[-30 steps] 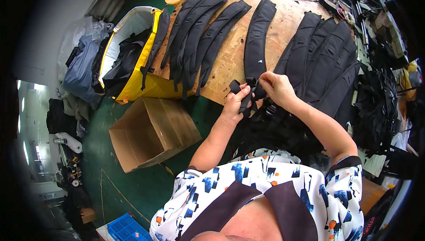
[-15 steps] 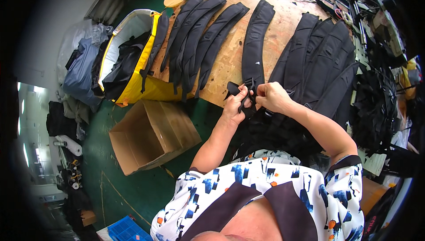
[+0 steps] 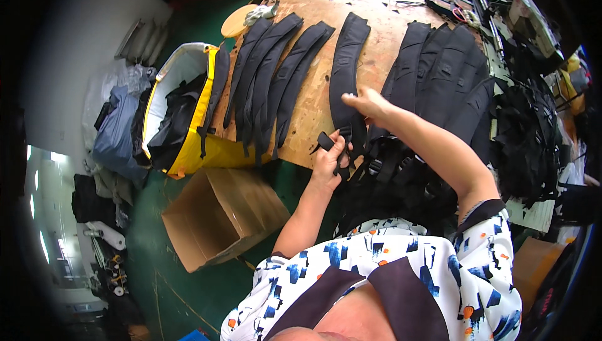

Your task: The person picks up padded black straps and inserts plastic buckles onto the webbing loops by hand, arranging the completed strap assemblies on a workbench.

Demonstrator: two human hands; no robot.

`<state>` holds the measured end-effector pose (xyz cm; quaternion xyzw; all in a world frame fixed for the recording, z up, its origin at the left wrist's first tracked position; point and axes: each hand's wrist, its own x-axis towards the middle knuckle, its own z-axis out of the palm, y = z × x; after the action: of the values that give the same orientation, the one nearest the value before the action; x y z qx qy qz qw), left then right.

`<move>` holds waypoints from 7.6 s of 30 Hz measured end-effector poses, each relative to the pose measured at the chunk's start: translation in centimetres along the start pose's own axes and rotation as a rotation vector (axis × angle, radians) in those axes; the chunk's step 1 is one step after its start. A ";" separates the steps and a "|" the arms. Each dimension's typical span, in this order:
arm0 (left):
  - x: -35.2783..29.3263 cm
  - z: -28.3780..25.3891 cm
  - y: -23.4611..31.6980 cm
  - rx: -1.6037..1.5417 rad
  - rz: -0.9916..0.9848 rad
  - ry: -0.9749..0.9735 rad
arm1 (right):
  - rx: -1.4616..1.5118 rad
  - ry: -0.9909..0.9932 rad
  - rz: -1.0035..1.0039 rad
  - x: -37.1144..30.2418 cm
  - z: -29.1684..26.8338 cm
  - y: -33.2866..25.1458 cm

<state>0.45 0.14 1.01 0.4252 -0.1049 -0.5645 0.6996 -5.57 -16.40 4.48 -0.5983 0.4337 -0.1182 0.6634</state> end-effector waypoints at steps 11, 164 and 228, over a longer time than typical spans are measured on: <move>-3.3 -0.7 2.6 0.396 0.083 -0.320 | -0.338 0.338 -0.803 -9.9 -5.3 -7.7; -2.5 -4.8 -0.3 0.415 0.141 0.098 | -1.168 -0.103 0.100 -1.9 2.8 2.1; 0.5 -2.1 0.5 0.316 0.080 0.077 | -1.009 -0.300 -1.176 -7.0 1.8 1.7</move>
<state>2.24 0.67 -0.10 0.5468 -0.1823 -0.4960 0.6495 -9.05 -9.99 5.79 -0.9677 -0.0465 -0.1567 0.1920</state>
